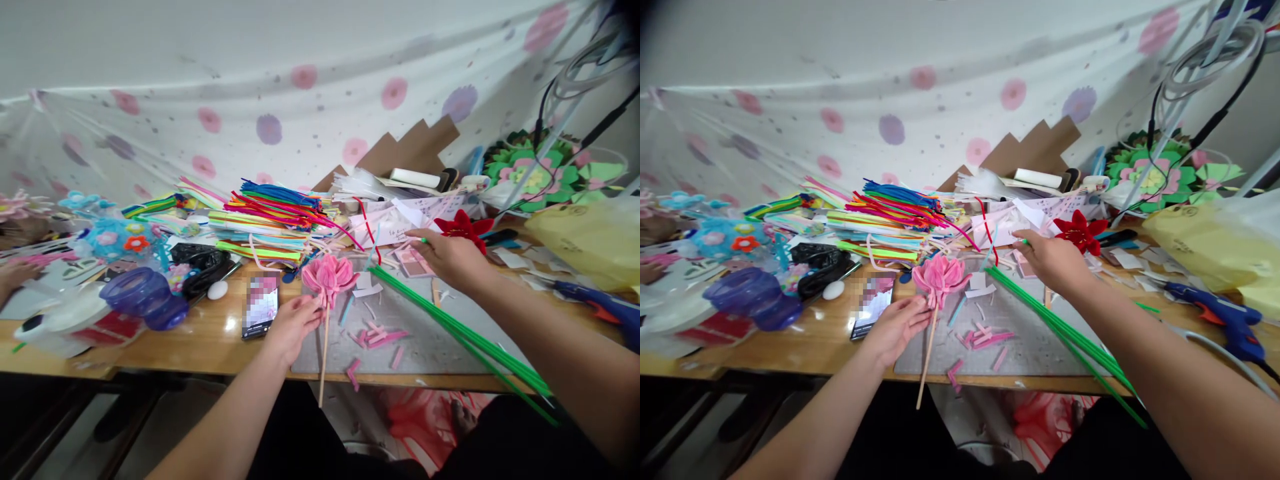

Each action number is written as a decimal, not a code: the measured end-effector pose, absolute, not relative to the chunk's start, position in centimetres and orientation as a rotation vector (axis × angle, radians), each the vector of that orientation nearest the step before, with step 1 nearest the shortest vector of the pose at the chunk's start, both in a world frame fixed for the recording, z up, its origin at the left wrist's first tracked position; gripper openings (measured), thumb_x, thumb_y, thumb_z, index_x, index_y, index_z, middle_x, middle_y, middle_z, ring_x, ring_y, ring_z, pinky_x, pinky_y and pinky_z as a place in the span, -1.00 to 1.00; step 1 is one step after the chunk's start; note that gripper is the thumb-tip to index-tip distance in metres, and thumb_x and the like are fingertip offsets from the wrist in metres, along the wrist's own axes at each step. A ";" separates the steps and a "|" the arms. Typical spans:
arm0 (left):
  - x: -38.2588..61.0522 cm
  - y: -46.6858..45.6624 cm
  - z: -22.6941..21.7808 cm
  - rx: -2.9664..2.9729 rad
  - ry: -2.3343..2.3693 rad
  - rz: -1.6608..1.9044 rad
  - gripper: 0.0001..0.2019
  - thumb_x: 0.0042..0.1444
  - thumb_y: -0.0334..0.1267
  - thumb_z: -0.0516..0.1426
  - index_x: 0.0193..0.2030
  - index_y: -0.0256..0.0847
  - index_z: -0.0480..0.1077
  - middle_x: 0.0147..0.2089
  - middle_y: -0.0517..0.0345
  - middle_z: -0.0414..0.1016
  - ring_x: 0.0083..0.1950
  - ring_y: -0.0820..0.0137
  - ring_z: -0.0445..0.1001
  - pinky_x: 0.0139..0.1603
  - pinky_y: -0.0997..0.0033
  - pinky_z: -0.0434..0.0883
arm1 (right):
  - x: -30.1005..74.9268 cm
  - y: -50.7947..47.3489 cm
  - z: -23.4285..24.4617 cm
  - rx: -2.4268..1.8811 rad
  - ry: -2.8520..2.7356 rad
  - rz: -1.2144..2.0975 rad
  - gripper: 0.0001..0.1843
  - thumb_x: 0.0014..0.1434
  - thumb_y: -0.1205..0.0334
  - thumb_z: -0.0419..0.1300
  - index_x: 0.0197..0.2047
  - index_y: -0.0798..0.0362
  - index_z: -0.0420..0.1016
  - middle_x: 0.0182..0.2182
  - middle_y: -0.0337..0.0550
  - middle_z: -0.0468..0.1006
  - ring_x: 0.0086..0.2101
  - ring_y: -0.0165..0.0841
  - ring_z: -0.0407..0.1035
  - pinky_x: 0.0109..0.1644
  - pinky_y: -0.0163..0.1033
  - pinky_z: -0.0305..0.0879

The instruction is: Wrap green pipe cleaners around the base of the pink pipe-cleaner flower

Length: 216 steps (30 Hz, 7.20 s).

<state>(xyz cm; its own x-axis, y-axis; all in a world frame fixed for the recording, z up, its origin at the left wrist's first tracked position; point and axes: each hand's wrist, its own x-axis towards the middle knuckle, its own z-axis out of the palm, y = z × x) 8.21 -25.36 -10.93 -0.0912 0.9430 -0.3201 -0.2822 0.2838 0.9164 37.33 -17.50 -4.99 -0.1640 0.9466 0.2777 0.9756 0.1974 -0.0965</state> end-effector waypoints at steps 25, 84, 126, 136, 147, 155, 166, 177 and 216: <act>12.6 -25.5 -8.3 0.541 0.826 1.107 -0.61 -0.19 -0.11 0.35 -0.43 -0.23 0.23 -0.53 0.35 0.22 -0.67 0.74 0.05 -0.67 0.72 -0.02 | 33.3 -23.7 -5.7 -0.856 -2.397 0.240 -0.64 0.26 0.35 -0.08 0.00 0.03 0.46 -0.41 -0.13 0.56 -0.43 -0.38 0.43 -0.34 -0.34 0.31; 14.9 -28.8 -7.0 0.487 0.669 1.227 -0.81 0.16 -0.25 0.10 -0.41 -0.32 0.34 -0.47 0.18 0.35 -0.58 0.58 0.26 -0.56 0.60 0.17 | 29.6 -26.3 -6.5 -1.167 -1.982 0.459 -0.83 0.18 0.26 0.07 -0.36 0.04 0.47 -0.52 -0.26 0.57 -0.49 -0.40 0.44 -0.40 -0.35 0.21; 15.1 -28.5 -7.7 0.787 1.073 1.318 -0.73 -0.04 -0.18 0.22 -0.57 -0.28 0.27 -0.64 0.30 0.23 -0.70 0.65 0.08 -0.68 0.58 -0.04 | 28.6 -27.5 -7.7 -1.015 -2.204 0.292 -0.74 0.25 0.29 0.00 -0.19 0.06 0.53 -0.37 -0.11 0.59 -0.37 -0.35 0.47 -0.29 -0.34 0.27; 15.0 -28.8 -7.8 0.713 0.956 1.204 -0.75 -0.08 -0.23 0.20 -0.52 -0.23 0.16 -0.62 0.38 0.12 -0.67 0.65 0.07 -0.63 0.59 -0.03 | 28.8 -27.6 -8.2 -0.912 -2.146 0.089 -0.70 0.25 0.33 0.01 -0.05 0.10 0.51 -0.46 -0.11 0.55 -0.47 -0.37 0.41 -0.38 -0.33 0.27; 14.1 -29.3 -7.0 0.784 0.874 0.972 -0.74 -0.10 -0.27 0.19 -0.53 -0.20 0.11 -0.63 0.42 0.01 -0.66 0.66 -0.04 -0.60 0.57 -0.05 | 29.2 -26.6 -8.2 -0.631 -2.207 0.271 -0.63 0.26 0.35 -0.01 0.10 0.05 0.42 -0.39 -0.12 0.56 -0.47 -0.46 0.40 -0.39 -0.40 0.30; 14.9 -28.9 -7.6 0.867 1.009 1.045 -0.75 -0.03 -0.32 0.14 -0.62 -0.24 0.14 -0.69 0.37 0.04 -0.66 0.66 -0.07 -0.63 0.54 -0.21 | 29.2 -26.7 -7.2 -0.918 -2.482 0.002 -0.48 0.09 0.45 0.03 0.11 -0.02 0.42 -0.38 -0.08 0.62 -0.45 -0.31 0.47 -0.41 -0.31 0.27; 13.6 -29.5 -6.6 0.560 0.617 1.071 -0.94 0.02 -0.38 0.15 -0.38 -0.33 0.34 -0.47 0.10 0.40 -0.63 0.67 0.13 -0.58 0.64 0.05 | 29.8 -25.7 -7.8 -0.795 -2.303 0.293 -0.53 0.14 0.45 0.02 0.09 -0.01 0.43 -0.29 -0.14 0.63 -0.44 -0.45 0.47 -0.35 -0.40 0.31; 13.7 -29.5 -7.1 0.310 0.591 1.035 -0.85 0.11 -0.51 0.02 -0.46 -0.28 0.27 -0.60 0.29 0.26 -0.74 0.71 0.04 -0.70 0.70 -0.02 | 30.3 -25.9 -7.0 -0.608 -2.363 0.107 -0.55 0.17 0.47 -0.01 0.07 0.04 0.46 -0.52 -0.18 0.49 -0.59 -0.49 0.30 -0.51 -0.43 0.14; 14.2 -29.6 -8.4 1.596 1.499 1.258 -0.64 0.23 -0.05 -0.06 -0.45 -0.21 0.36 -0.58 0.20 0.37 -0.55 0.46 0.28 -0.52 0.48 0.15 | 26.6 -26.2 -8.5 -0.952 -1.428 1.237 -0.67 -0.02 0.13 0.23 -0.67 0.11 0.31 -0.73 -0.32 0.27 -0.65 -0.53 0.07 -0.57 -0.38 -0.01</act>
